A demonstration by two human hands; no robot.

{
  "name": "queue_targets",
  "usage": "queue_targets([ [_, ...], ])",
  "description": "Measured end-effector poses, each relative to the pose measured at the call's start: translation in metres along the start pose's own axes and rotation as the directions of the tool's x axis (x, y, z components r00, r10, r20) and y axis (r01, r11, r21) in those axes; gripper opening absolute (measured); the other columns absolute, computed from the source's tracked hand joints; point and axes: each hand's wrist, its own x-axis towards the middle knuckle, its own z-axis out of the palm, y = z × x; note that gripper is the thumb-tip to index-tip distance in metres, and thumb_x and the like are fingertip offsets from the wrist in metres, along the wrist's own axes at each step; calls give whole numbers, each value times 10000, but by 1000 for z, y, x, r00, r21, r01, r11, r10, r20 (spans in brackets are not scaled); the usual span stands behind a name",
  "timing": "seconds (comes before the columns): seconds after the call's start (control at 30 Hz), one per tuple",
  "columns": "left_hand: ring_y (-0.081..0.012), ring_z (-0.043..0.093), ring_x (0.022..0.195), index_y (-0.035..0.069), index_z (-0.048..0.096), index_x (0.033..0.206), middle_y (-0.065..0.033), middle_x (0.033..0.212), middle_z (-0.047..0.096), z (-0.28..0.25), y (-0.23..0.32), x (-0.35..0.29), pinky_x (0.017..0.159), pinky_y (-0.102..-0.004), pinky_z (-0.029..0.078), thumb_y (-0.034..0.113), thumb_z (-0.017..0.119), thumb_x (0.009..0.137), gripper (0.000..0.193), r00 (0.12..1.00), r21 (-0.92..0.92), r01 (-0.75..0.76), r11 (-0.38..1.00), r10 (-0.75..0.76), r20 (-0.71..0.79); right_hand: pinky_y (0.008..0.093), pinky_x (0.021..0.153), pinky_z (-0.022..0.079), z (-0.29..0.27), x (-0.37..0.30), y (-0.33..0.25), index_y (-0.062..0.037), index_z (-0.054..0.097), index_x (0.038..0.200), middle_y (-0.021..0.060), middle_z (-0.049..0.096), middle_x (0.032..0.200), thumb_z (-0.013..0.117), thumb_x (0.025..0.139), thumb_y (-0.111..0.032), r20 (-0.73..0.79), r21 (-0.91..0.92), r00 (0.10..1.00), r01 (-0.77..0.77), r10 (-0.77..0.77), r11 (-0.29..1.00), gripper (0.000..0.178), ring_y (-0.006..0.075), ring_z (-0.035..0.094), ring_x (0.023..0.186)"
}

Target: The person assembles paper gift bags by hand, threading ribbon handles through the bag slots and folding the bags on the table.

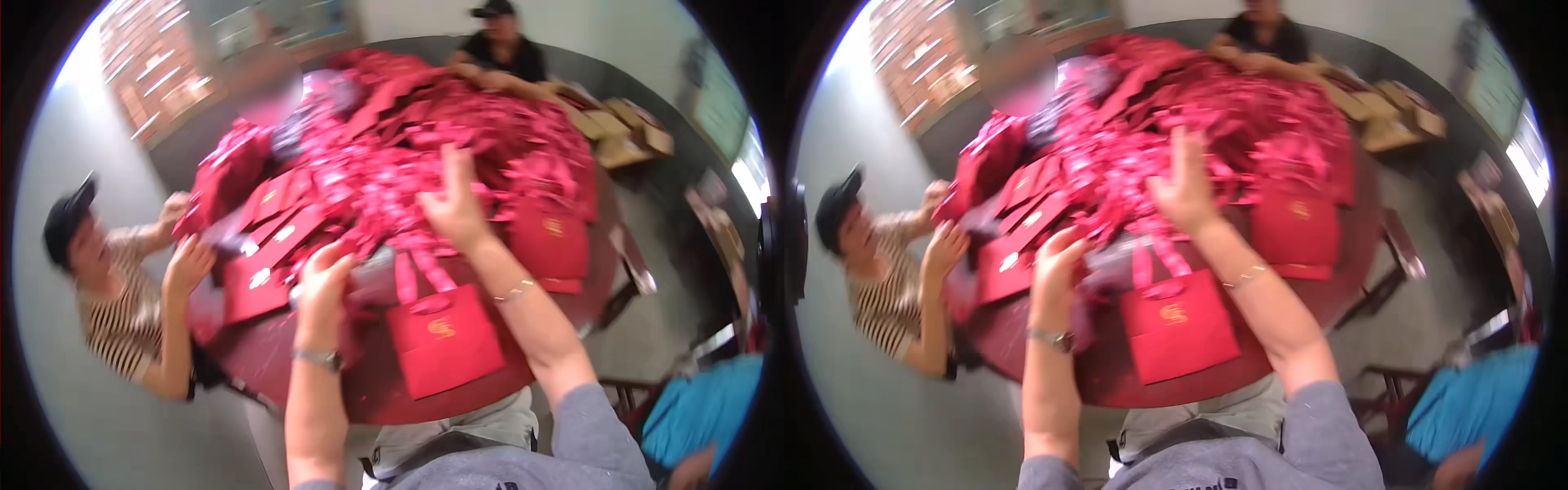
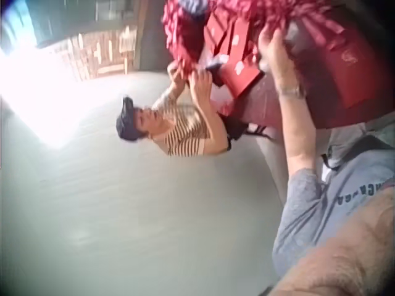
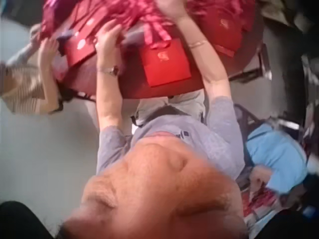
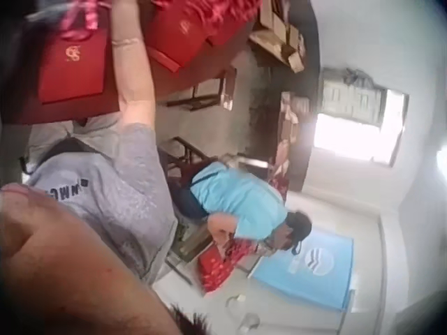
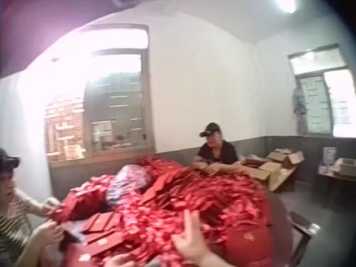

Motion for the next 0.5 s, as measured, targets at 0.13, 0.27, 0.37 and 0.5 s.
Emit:
queue_targets([
  [0.13, -119, 596, 801, 4, 561, 1236, -56, 1023, 637, 21, -5, 6, 690, -247, 506, 37, 636, 805, 439, 985, -122, -170, 978, 165, -51, 337, 1024, 417, -42, 10, -36, -5, 467, 1359, 166, 504, 1357, 592, 860, -40, 500, 223, 859, -249, 109, 942, 515, 240, 554, 1178],
  [0.27, -101, 597, 844, 17, 551, 1182, -34, 1029, 630, 32, -1, 3, 746, -250, 510, -21, 610, 832, 356, 951, -545, -304, 781, 286, -121, 316, 991, 427, -32, -23, -103, 21, 379, 1413, 156, 577, 1230, 596, 890, -82, 871, 364, 481, -769, 100, 525, 576, 188, 540, 1160],
  [0.37, -78, 569, 824, 38, 563, 1122, 9, 959, 613, 28, 10, -10, 762, -226, 475, -20, 624, 844, 291, 948, -558, -315, 768, 283, -146, 253, 757, 468, -18, -26, -129, 14, 451, 1333, 59, 609, 993, 544, 912, -57, 849, 473, 527, -738, -27, 481, 437, 116, 573, 869],
  [0.5, -111, 505, 1000, 43, 174, 1510, -73, 1261, 472, 2, 43, -9, 820, -243, 473, -32, 570, 870, 757, 770, -224, -611, 760, 503, -392, 200, 597, 391, -21, -22, -105, -16, 614, 1125, -35, 547, 752, 534, 944, -102, 825, 405, 563, -651, 51, 642, 216, 43, 495, 651],
])
